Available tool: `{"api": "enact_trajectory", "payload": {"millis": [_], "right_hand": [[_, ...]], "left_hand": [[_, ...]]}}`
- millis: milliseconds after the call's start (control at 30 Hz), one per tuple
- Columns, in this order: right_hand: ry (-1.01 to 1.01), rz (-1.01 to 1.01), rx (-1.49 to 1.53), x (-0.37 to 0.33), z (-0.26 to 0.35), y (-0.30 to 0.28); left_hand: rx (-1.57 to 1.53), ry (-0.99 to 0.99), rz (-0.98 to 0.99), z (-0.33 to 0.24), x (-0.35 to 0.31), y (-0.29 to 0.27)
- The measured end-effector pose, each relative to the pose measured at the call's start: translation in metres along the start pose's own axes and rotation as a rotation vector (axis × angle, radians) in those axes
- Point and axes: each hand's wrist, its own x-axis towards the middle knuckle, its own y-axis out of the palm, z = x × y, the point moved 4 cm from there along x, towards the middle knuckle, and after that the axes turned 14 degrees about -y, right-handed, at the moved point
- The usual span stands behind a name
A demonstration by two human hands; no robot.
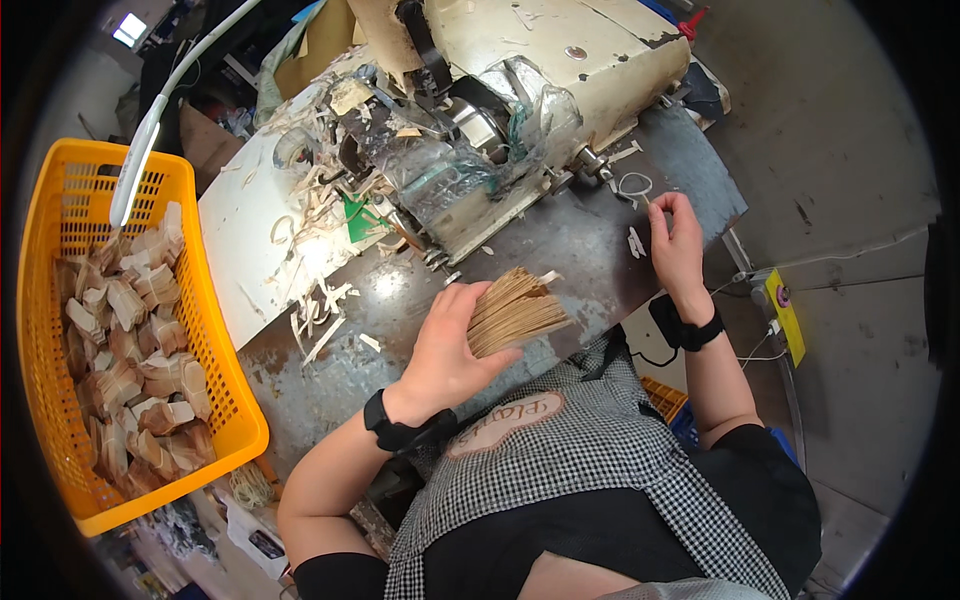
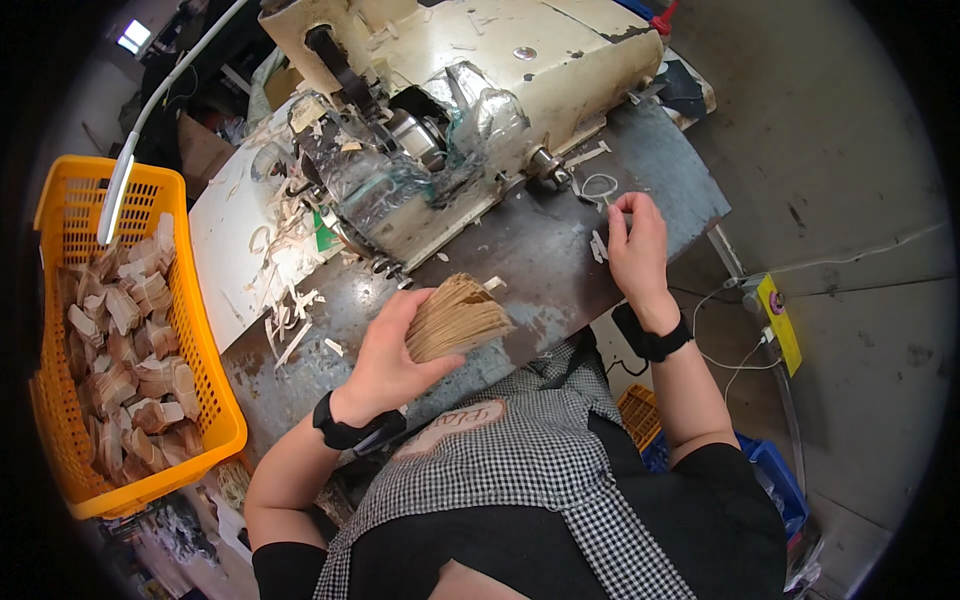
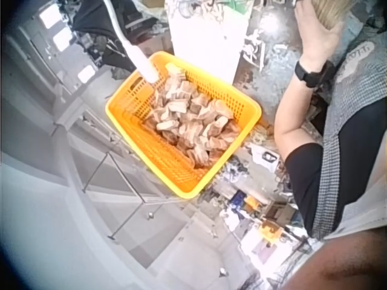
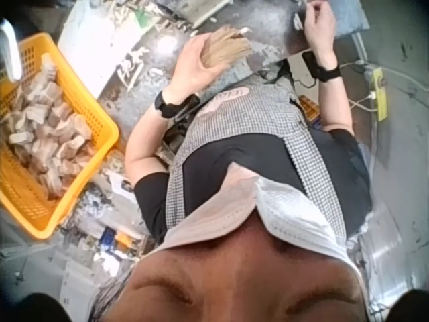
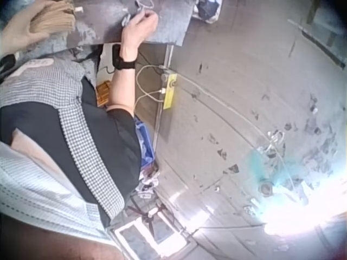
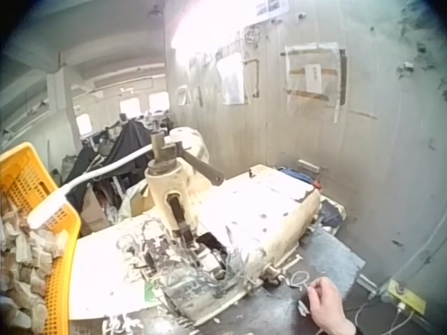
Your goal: Skiving the edges of leather shoe components using an industrial skiving machine and then bundling them.
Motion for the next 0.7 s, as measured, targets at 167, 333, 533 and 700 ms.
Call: {"api": "enact_trajectory", "payload": {"millis": [167, 333, 533, 700], "right_hand": [[0.384, 0.354, 1.307, -0.008, 0.095, 0.025], [0.640, 0.559, 1.769, -0.011, 0.159, 0.022], [0.368, 0.469, 1.827, 0.024, 0.172, -0.013], [-0.225, 0.825, 1.736, 0.001, 0.223, -0.038]], "left_hand": [[-0.726, -0.124, 0.279, -0.001, 0.003, -0.005], [-1.148, -0.192, 0.706, -0.028, -0.004, -0.017], [-0.802, -0.331, 0.446, -0.008, -0.008, -0.034], [-0.367, -0.082, 0.066, 0.001, -0.005, -0.040]]}}
